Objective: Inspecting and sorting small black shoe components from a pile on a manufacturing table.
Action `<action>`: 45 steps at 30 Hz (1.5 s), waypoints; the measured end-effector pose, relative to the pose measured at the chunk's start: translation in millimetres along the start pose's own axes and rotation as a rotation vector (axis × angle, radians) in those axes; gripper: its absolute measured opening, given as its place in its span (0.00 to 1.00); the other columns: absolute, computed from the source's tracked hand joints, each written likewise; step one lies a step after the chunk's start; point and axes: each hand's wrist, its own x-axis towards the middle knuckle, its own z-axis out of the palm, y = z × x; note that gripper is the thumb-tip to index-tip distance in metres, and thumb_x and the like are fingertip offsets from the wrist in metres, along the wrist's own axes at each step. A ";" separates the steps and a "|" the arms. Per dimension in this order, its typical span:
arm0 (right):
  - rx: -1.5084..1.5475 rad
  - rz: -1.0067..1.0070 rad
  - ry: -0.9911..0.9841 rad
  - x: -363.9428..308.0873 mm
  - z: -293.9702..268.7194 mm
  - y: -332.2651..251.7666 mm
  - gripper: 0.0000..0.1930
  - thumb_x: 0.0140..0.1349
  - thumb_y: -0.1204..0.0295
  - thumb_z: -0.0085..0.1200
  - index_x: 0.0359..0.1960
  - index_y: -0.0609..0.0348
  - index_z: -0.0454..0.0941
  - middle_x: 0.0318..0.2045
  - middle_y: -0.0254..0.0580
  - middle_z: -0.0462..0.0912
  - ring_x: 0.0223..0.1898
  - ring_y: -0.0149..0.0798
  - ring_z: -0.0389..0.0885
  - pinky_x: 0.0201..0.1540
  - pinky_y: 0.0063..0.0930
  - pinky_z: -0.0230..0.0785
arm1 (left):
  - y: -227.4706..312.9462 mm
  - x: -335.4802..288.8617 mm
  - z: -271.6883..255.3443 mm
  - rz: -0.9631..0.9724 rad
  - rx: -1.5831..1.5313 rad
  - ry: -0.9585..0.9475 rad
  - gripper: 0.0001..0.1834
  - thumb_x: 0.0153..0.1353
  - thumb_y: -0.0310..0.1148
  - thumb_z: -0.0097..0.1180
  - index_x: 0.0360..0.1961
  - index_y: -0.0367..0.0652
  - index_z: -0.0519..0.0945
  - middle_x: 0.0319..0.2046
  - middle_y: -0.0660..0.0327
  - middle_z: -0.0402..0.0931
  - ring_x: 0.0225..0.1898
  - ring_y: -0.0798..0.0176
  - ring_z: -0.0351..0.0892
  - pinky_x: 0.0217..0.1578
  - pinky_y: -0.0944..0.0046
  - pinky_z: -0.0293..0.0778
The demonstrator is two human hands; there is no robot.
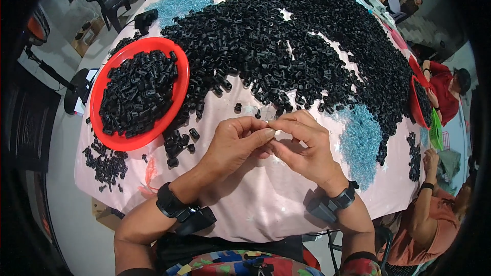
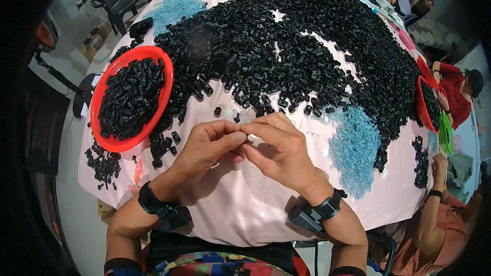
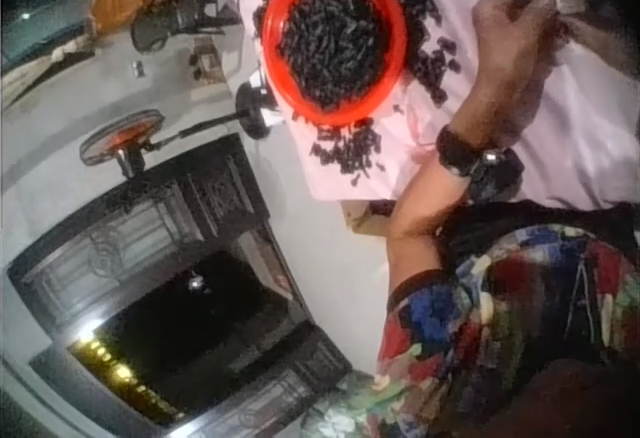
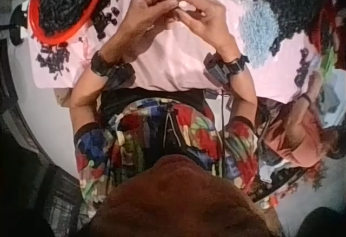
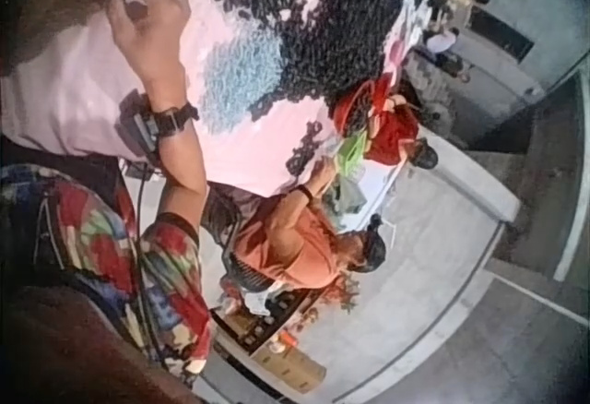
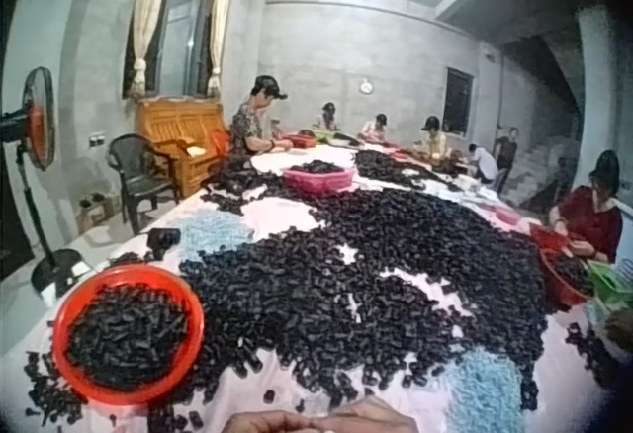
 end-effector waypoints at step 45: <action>-0.070 -0.173 0.101 0.8 5.9 4.3 0.23 0.51 0.77 0.72 0.51 0.64 0.83 0.46 0.47 0.84 0.43 0.46 0.82 0.46 0.33 0.75 | 4.8 -5.4 1.4 -0.102 -0.083 -0.183 0.16 0.76 0.40 0.52 0.50 0.37 0.83 0.41 0.60 0.85 0.42 0.71 0.85 0.46 0.70 0.82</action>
